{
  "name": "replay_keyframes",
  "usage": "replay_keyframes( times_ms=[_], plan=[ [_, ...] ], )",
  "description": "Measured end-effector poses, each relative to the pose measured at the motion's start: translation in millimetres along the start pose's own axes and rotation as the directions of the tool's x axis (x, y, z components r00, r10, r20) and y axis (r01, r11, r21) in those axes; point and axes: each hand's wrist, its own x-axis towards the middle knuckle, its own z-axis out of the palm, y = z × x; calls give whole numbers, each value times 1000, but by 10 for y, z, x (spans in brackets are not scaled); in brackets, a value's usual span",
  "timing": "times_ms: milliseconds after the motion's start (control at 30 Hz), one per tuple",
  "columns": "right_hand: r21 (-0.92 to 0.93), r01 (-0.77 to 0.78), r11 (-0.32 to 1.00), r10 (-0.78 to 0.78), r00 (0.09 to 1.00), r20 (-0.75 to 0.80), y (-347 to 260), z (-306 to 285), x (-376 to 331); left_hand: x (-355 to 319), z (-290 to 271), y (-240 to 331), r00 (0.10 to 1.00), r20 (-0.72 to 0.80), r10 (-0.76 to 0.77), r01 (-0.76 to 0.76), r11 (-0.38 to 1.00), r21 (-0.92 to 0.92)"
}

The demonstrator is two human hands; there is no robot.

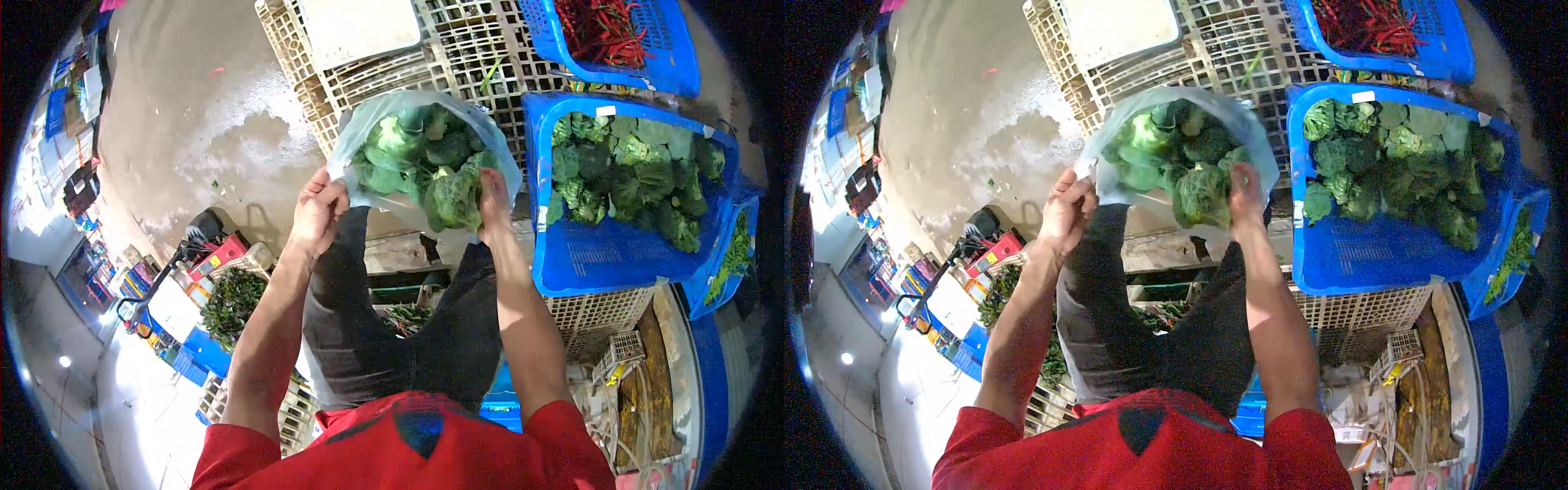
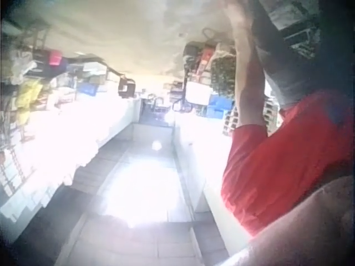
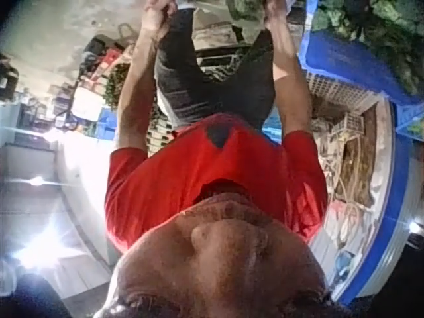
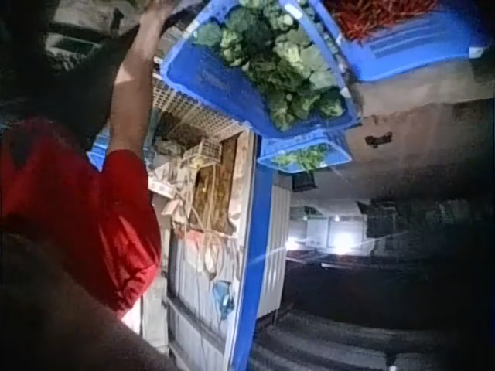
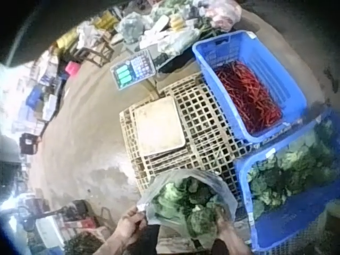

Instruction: Picking broccoli from a crate, putting it into a plastic bag, weighing it on a scale, and tying the bag.

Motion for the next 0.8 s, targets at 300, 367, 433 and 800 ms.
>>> replay_keyframes(
  times_ms=[300, 367, 433, 800],
  plan=[
    [-428, 519, 740, -651, 713, -260, -255, 267, 203, 45, -126, -34, 999, 23, 26, -26, 1000, -10],
    [-152, 645, 748, -663, 726, -182, 52, -99, 290, 177, -50, -84, 999, 29, -22, 21, 999, 26],
    [-28, 199, 980, -194, 974, 120, -270, 260, -344, -10, -362, -86, 997, -68, -26, 28, 999, 33],
    [-691, 177, 701, -563, 732, -383, 733, -2646, 1046, -91, -117, -64, 995, -103, 16, -8, 997, 76]
  ],
)
